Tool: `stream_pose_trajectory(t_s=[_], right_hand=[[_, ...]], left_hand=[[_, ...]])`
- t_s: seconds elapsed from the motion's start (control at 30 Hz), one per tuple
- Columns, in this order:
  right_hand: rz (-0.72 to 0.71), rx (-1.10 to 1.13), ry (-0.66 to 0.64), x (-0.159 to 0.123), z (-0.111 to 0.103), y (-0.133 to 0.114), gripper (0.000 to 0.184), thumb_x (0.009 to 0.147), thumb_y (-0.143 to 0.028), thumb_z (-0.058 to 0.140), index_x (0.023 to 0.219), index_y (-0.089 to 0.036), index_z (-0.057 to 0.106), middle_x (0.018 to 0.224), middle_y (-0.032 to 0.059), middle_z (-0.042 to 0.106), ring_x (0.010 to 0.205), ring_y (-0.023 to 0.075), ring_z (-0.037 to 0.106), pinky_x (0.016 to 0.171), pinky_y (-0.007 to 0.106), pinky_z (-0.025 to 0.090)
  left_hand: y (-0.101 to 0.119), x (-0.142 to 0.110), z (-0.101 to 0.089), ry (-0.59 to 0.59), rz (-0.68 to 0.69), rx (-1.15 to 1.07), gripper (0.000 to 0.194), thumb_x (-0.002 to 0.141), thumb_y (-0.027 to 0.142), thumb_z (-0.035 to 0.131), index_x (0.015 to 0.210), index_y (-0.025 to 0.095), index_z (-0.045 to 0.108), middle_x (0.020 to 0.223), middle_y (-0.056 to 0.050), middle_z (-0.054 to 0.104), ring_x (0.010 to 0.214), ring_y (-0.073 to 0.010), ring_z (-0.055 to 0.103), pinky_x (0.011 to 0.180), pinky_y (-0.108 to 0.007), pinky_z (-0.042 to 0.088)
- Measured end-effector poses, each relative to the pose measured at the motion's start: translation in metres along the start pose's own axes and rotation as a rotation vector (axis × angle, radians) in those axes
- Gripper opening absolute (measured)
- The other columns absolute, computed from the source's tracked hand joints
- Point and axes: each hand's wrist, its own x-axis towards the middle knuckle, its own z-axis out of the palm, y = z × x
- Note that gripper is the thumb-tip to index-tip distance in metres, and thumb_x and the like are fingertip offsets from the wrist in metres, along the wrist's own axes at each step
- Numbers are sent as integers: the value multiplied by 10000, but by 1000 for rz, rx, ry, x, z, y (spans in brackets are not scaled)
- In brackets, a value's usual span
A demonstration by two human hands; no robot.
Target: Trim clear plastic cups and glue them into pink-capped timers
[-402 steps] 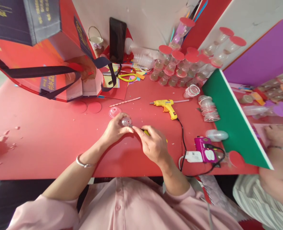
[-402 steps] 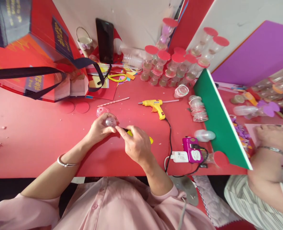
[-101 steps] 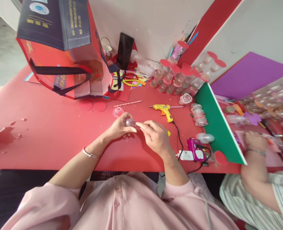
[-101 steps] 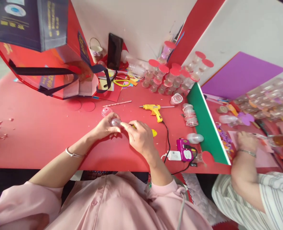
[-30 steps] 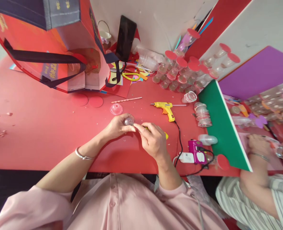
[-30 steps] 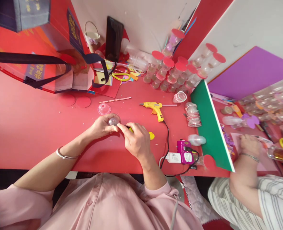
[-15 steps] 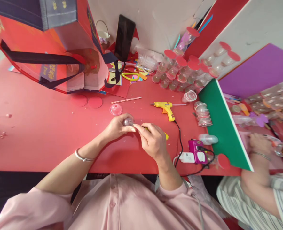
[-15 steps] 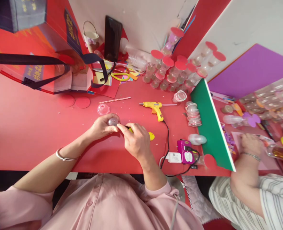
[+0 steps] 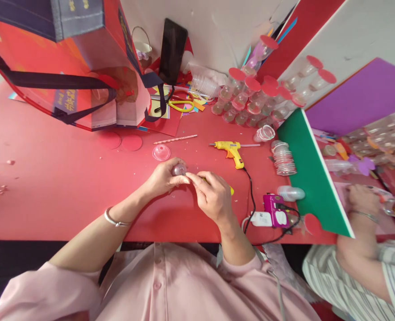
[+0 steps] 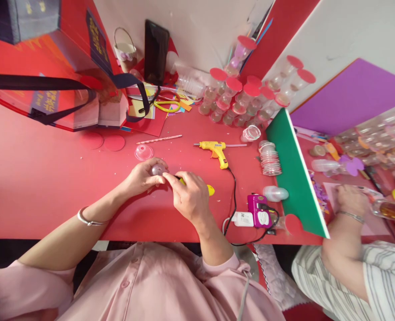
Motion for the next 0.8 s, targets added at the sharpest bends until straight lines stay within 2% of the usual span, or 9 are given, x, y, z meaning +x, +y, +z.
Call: stream_pose_trajectory(t_s=[0.2, 0.43, 0.67, 0.8], right_hand=[[1, -31, -5, -1, 3, 2, 381, 1062, -173, 545, 1369, -295, 733, 1084, 58, 755, 957, 185, 698, 871, 319, 540], [33, 17, -21, -1, 2, 0, 375, 1063, -164, 544, 1351, -304, 739, 1091, 50, 759, 963, 174, 699, 900, 314, 555], [31, -7, -12, -2, 4, 0, 375, 1062, -173, 553, 1368, -295, 732, 1096, 54, 759, 961, 182, 699, 890, 316, 545], [40, -38, 11, -2, 5, -2, 360, 1063, -191, 562, 1360, -296, 736, 1098, 59, 760, 959, 187, 702, 873, 323, 545]], left_hand=[[5, -1, 2, 29, 25, 29, 632, 743, 682, 876, 1012, 150, 665, 796, 2, 601, 654, -117, 514, 578, -223, 445], [3, -4, 2, -10, -62, -73, 649, 759, 612, 899, 1162, 184, 623, 826, 13, 645, 438, -91, 540, 384, -221, 452], [0, -4, 6, 5, -55, -118, 598, 762, 593, 906, 1083, 183, 613, 738, 35, 622, 399, -100, 555, 355, -220, 482], [3, -5, 7, 40, -66, -110, 592, 769, 582, 905, 1101, 188, 612, 755, 30, 632, 403, -102, 560, 356, -225, 480]])
